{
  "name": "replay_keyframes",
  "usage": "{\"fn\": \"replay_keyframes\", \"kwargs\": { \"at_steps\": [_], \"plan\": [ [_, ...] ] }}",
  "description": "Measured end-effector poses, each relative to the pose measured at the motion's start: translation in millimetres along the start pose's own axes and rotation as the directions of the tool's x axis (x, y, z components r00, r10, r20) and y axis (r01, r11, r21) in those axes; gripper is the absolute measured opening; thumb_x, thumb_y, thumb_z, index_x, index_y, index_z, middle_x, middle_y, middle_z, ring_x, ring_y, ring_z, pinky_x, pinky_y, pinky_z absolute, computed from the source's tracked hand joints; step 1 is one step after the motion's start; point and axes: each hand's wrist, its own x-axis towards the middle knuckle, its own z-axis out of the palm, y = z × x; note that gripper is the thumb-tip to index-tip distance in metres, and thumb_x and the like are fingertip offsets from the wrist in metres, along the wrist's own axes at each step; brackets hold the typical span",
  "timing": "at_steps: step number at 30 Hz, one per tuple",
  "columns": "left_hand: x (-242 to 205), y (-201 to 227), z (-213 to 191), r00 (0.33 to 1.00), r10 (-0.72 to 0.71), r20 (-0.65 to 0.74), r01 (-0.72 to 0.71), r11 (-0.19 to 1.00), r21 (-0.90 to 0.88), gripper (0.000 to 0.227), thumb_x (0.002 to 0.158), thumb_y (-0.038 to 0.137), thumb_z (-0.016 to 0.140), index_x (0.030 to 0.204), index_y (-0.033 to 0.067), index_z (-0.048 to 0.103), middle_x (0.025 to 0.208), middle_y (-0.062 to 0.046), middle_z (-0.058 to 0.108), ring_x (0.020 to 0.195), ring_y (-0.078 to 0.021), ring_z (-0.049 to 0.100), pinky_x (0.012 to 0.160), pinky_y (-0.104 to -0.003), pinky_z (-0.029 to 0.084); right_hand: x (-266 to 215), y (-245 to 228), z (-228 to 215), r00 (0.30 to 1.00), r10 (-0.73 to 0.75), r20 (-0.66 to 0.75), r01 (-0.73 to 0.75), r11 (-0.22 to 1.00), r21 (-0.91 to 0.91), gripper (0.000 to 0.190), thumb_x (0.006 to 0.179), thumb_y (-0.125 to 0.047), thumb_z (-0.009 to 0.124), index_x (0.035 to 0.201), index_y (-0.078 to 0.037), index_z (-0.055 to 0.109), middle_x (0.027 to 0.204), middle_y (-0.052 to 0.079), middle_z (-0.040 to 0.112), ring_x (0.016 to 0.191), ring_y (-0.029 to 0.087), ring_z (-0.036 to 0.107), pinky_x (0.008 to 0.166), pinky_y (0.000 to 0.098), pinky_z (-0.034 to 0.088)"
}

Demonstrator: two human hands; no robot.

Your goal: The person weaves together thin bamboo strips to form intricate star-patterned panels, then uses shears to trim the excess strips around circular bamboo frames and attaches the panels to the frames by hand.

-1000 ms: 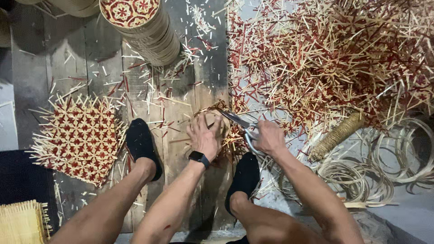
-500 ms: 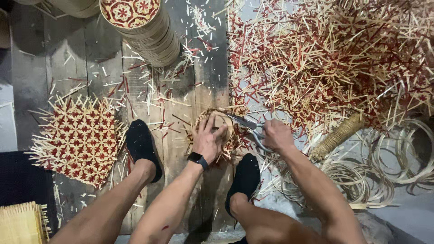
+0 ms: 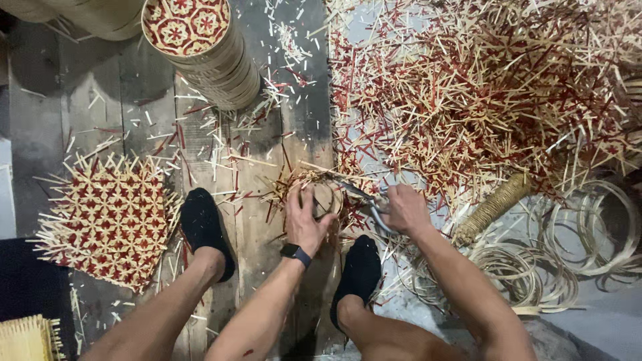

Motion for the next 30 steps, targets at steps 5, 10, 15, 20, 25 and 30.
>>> {"fn": "replay_keyframes", "kwargs": {
  "at_steps": [5,10,15,20,25,30],
  "plan": [
    [5,-6,-3,0.976,0.177,0.124,-0.185,0.981,0.055,0.077,0.071,0.011,0.079,0.143,0.0045,0.054,0.148,-0.026,0.045,0.136,-0.0494,0.041,0.115,-0.054,0.037,10,-20,5,1.000,0.029,0.012,-0.028,0.996,-0.086,0.048,0.088,-0.049,0.065,0.103,-0.003,0.061,0.089,0.012,0.060,0.080,0.023,0.059,0.070,0.0407,0.056],
    [12,3,-13,0.999,0.052,-0.012,-0.052,0.999,-0.008,0.072,0.065,0.018,0.083,0.134,0.0096,0.063,0.143,-0.031,0.042,0.133,-0.0491,0.042,0.112,-0.052,0.037,6,-1,4,0.999,-0.019,-0.034,0.018,1.000,-0.009,0.036,0.091,-0.042,0.062,0.098,-0.007,0.062,0.090,0.014,0.057,0.080,0.025,0.057,0.073,0.0441,0.055],
    [12,4,-10,0.997,0.040,0.069,-0.045,0.996,0.072,0.069,0.076,0.022,0.085,0.141,0.0120,0.062,0.153,-0.029,0.040,0.136,-0.0482,0.042,0.112,-0.050,0.039,11,-13,7,0.997,0.035,0.075,-0.033,0.999,-0.033,0.042,0.088,-0.047,0.064,0.093,-0.006,0.062,0.088,0.015,0.059,0.083,0.027,0.058,0.078,0.0447,0.054],
    [10,-11,-9,0.989,0.009,0.147,-0.015,0.999,0.038,0.072,0.070,0.021,0.088,0.138,0.0179,0.065,0.154,-0.023,0.041,0.138,-0.0467,0.043,0.113,-0.050,0.040,17,-20,8,0.996,0.044,0.079,-0.045,0.999,0.011,0.033,0.090,-0.034,0.063,0.102,-0.003,0.060,0.092,0.013,0.057,0.081,0.025,0.059,0.071,0.0428,0.059],
    [-1,-17,6,0.999,0.041,-0.014,-0.043,0.990,-0.132,0.098,0.066,0.022,0.087,0.153,0.0107,0.043,0.153,-0.026,0.039,0.138,-0.0487,0.043,0.115,-0.052,0.039,7,0,-1,0.995,-0.062,-0.081,0.056,0.996,-0.069,0.035,0.090,-0.033,0.064,0.107,-0.003,0.061,0.090,0.014,0.057,0.078,0.024,0.056,0.071,0.0423,0.055],
    [4,-17,9,0.987,0.160,0.030,-0.159,0.987,-0.033,0.096,0.068,0.024,0.089,0.153,0.0135,0.047,0.151,-0.026,0.044,0.137,-0.0476,0.045,0.115,-0.054,0.040,15,-20,0,0.999,-0.033,-0.017,0.029,0.980,-0.197,0.051,0.074,-0.043,0.069,0.100,-0.001,0.061,0.089,0.013,0.058,0.083,0.025,0.056,0.077,0.0414,0.053]
  ]
}}
